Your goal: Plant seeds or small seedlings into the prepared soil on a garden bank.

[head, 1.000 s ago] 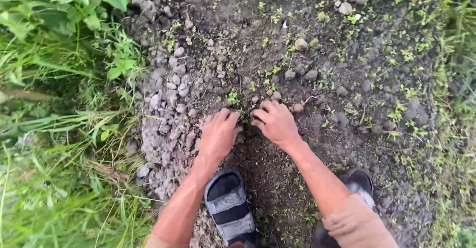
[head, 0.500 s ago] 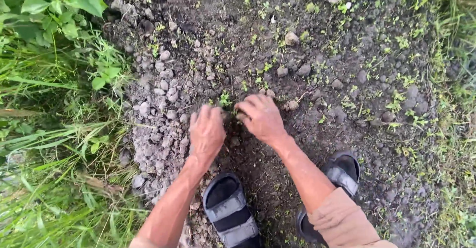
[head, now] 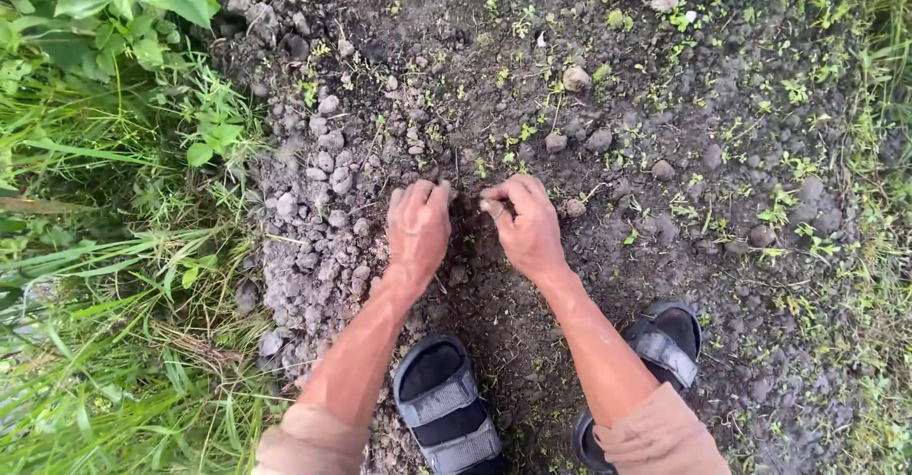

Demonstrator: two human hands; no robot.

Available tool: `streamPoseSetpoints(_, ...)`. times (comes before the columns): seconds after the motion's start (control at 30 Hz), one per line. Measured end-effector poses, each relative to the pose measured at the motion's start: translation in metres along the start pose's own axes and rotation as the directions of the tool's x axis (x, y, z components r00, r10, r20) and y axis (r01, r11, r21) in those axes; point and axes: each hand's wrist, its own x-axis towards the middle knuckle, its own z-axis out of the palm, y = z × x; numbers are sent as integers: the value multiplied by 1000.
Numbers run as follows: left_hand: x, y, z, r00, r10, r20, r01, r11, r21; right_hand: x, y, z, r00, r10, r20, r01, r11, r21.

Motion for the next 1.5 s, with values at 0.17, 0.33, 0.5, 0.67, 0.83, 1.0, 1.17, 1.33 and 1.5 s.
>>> streamPoseSetpoints(0.17, 2, -2, -23, 979, -155, -135, 138, 982, -128, 4, -4, 12, 999, -24, 25, 25, 997, -74)
streamPoseSetpoints(0.33, -2, -22, -53, 929, -357, -97, 336, 924, -182, 29, -14, 30, 983, -163, 87, 177, 966, -189)
streamPoseSetpoints(0.5, -9, -23, -59, 945, -321, -62, 310, 941, -135, 36, 4, 50, 945, -268, 189, 315, 905, -287)
streamPoseSetpoints(0.67, 4, -14, -54, 926, -374, 47, 372, 887, -273, 16, 19, 30, 980, -195, 32, 197, 946, -257)
streamPoseSetpoints(0.83, 35, 12, -58, 905, -304, 297, 383, 887, -258, 14, 27, 13, 986, 12, -166, -49, 974, -221)
streamPoseSetpoints(1.0, 38, 24, -35, 996, -63, 68, 77, 971, -228, 38, 8, 15, 979, -204, -25, 172, 879, -444)
streamPoseSetpoints(1.17, 48, 36, -47, 975, -186, 123, 214, 933, -290, 29, 40, 20, 975, -150, -166, 94, 948, -303)
streamPoseSetpoints(1.33, 50, 45, -38, 976, -33, 217, 102, 943, -316, 7, 44, -5, 940, 43, -340, -89, 988, -122)
streamPoseSetpoints(1.5, 58, 49, -2, 997, 20, 77, -7, 984, -177, 34, 20, -12, 966, -94, -242, 16, 952, -305)
